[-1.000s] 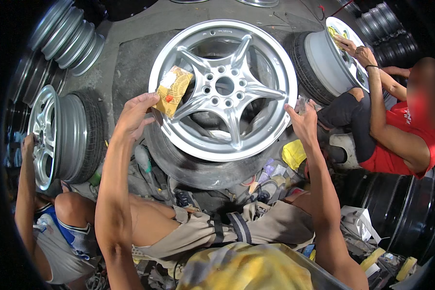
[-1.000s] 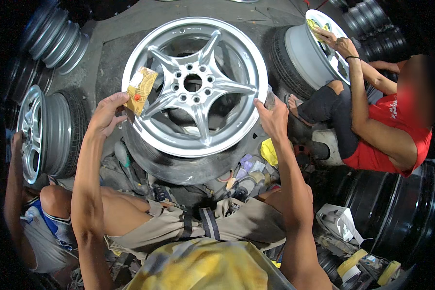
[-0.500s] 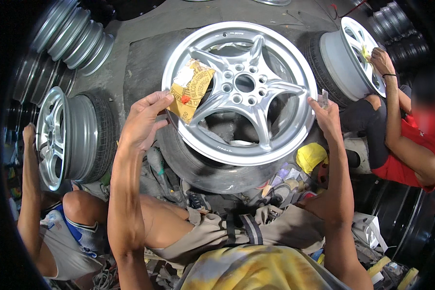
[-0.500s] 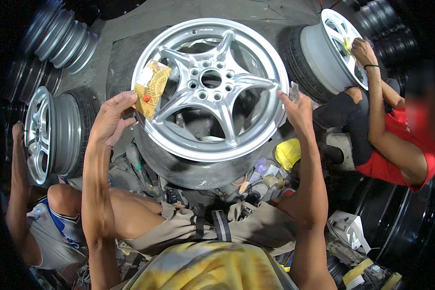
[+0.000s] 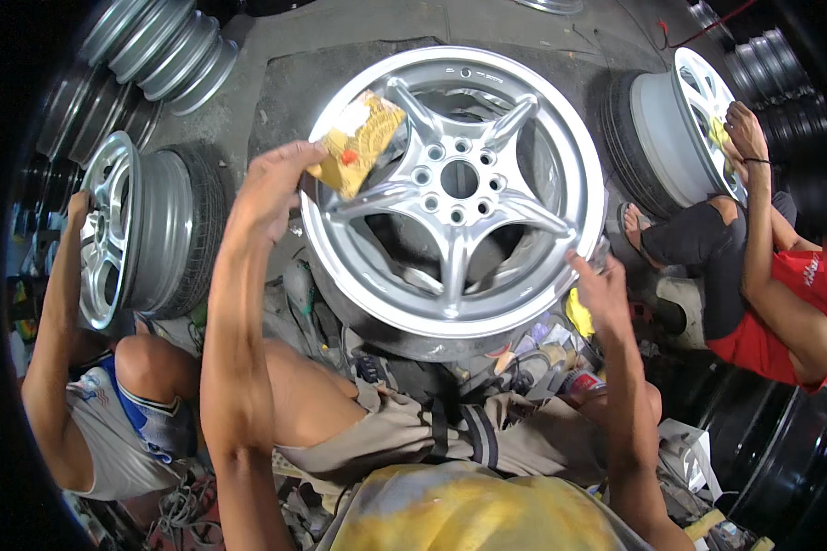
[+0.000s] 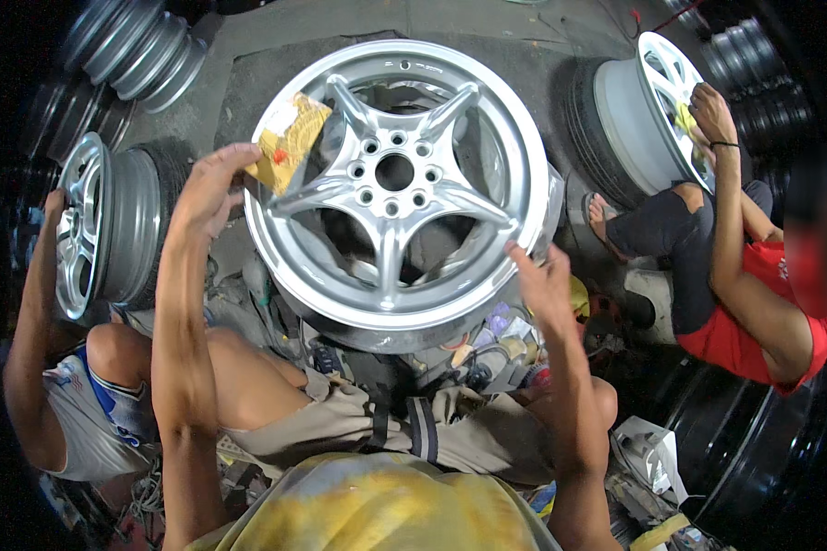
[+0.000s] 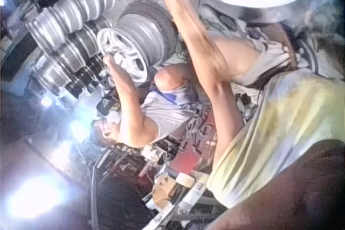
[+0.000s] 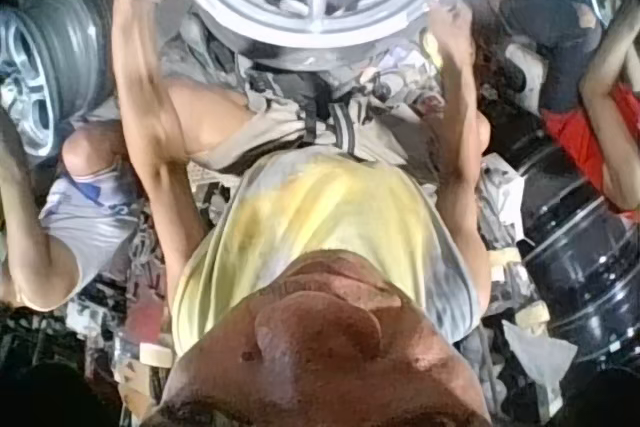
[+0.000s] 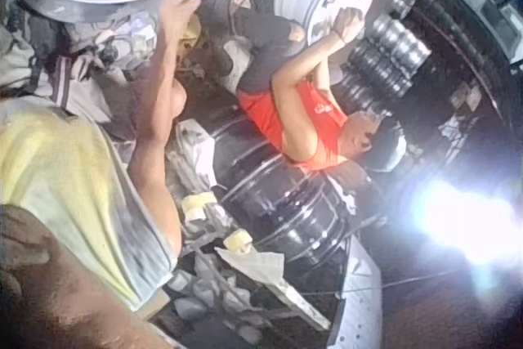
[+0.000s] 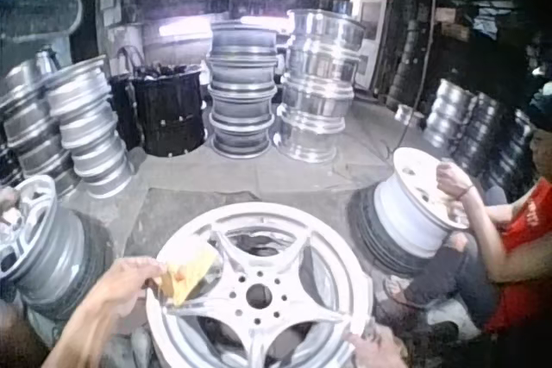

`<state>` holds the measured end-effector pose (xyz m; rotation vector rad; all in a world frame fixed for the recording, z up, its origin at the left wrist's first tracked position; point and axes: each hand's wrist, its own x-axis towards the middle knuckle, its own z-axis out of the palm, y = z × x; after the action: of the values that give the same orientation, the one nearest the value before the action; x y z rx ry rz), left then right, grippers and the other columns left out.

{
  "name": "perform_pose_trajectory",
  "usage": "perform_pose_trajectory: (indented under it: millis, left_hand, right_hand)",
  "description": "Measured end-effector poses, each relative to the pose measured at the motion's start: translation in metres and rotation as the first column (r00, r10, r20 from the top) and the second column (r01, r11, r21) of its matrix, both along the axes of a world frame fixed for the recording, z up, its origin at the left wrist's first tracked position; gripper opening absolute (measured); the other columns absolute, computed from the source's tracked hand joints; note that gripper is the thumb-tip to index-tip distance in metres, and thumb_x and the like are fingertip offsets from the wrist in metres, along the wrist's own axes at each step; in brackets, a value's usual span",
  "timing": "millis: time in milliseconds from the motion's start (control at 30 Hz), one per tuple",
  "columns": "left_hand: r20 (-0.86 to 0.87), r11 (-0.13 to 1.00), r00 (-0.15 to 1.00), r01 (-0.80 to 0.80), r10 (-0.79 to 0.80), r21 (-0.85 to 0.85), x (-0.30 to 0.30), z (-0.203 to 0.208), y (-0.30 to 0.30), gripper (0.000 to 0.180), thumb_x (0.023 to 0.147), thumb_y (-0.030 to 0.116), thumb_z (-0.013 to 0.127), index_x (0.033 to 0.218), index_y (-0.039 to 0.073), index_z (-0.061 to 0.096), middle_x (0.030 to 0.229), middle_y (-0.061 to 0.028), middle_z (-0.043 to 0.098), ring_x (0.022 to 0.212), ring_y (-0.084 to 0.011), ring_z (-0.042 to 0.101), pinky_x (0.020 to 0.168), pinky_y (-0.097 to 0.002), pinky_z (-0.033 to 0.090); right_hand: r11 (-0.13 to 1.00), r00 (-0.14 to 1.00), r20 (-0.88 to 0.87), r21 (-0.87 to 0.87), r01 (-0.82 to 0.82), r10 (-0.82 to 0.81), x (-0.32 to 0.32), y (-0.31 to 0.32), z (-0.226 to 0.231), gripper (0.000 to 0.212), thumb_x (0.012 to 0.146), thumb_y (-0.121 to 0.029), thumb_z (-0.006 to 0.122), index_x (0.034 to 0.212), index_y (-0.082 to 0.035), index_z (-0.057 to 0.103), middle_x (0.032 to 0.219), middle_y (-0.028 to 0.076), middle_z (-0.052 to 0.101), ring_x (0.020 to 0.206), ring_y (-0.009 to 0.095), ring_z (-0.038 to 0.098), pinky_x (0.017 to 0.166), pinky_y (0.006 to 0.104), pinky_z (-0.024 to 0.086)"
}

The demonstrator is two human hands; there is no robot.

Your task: The person sits on the floor and uses a small yellow abrasive pad to manually polish the surface of a silver five-spoke wheel rim. The person repeatedly rubs the pad across the spokes and the outer rim, occasionally adjusting their grip or the pad's position.

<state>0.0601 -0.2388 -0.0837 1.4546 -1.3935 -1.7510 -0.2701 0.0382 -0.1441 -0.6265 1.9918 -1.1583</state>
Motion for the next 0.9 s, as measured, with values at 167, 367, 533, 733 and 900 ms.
perform_pose_trajectory:
  millis: [167, 367, 533, 733, 900]
  left_hand:
    - [-0.021, 0.999, 0.999, 0.029, -0.03, -0.042, -0.016, 0.003, -0.026, 0.026, 0.09, 0.021, 0.066, 0.107, 0.001, 0.068, 0.096, -0.0054, 0.064, 0.084, -0.0119, 0.057, 0.072, -0.0238, 0.05]
    - [-0.051, 0.99, 0.99, 0.126, -0.13, -0.066, -0.017, -0.019, -0.055, 0.036, 0.086, 0.024, 0.069, 0.111, -0.001, 0.07, 0.098, -0.0106, 0.066, 0.088, -0.0162, 0.058, 0.081, -0.03, 0.048]
    - [-0.146, 0.991, 0.989, -0.057, 0.04, -0.119, -0.005, -0.01, -0.051, 0.032, 0.09, 0.022, 0.068, 0.113, -0.001, 0.067, 0.102, -0.0074, 0.065, 0.093, -0.0149, 0.058, 0.091, -0.03, 0.047]
    - [-0.265, 0.875, 0.935, -0.322, 0.235, -0.363, 0.008, 0.007, -0.042, 0.03, 0.092, 0.016, 0.065, 0.113, -0.006, 0.067, 0.107, -0.0123, 0.068, 0.096, -0.0169, 0.065, 0.077, -0.0263, 0.055]
    - [-0.205, 0.802, 0.942, -0.334, 0.265, -0.496, 0.021, 0.025, -0.028, 0.034, 0.092, 0.017, 0.066, 0.115, -0.008, 0.065, 0.103, -0.0168, 0.069, 0.086, -0.0184, 0.07, 0.077, -0.0275, 0.059]
  right_hand:
    - [0.948, 0.895, 0.342, 0.237, 0.212, -0.286, 0.088, 0.038, 0.02, 0.023, 0.09, -0.024, 0.068, 0.101, -0.004, 0.06, 0.066, -0.003, 0.051, 0.053, 0.006, 0.042, 0.047, 0.024, 0.031]
    - [0.964, 0.867, 0.421, 0.095, 0.25, -0.266, 0.115, 0.044, 0.024, 0.017, 0.095, -0.023, 0.065, 0.093, -0.009, 0.055, 0.055, -0.01, 0.038, 0.04, 0.002, 0.027, 0.039, 0.0231, 0.018]
    - [0.98, 0.934, 0.304, 0.128, 0.155, -0.188, 0.109, 0.054, 0.03, 0.024, 0.095, -0.03, 0.066, 0.09, -0.008, 0.058, 0.056, -0.01, 0.042, 0.043, 0.001, 0.028, 0.041, 0.0233, 0.019]
    - [0.968, 0.974, -0.007, 0.106, 0.226, -0.226, 0.095, 0.08, 0.024, 0.026, 0.095, -0.033, 0.066, 0.09, -0.008, 0.06, 0.064, -0.007, 0.051, 0.049, 0.002, 0.035, 0.044, 0.0219, 0.024]
    - [0.989, 0.986, -0.082, 0.011, 0.146, -0.145, 0.103, 0.084, 0.026, 0.024, 0.095, -0.03, 0.067, 0.091, -0.008, 0.058, 0.072, -0.007, 0.05, 0.059, 0.002, 0.038, 0.052, 0.0192, 0.028]
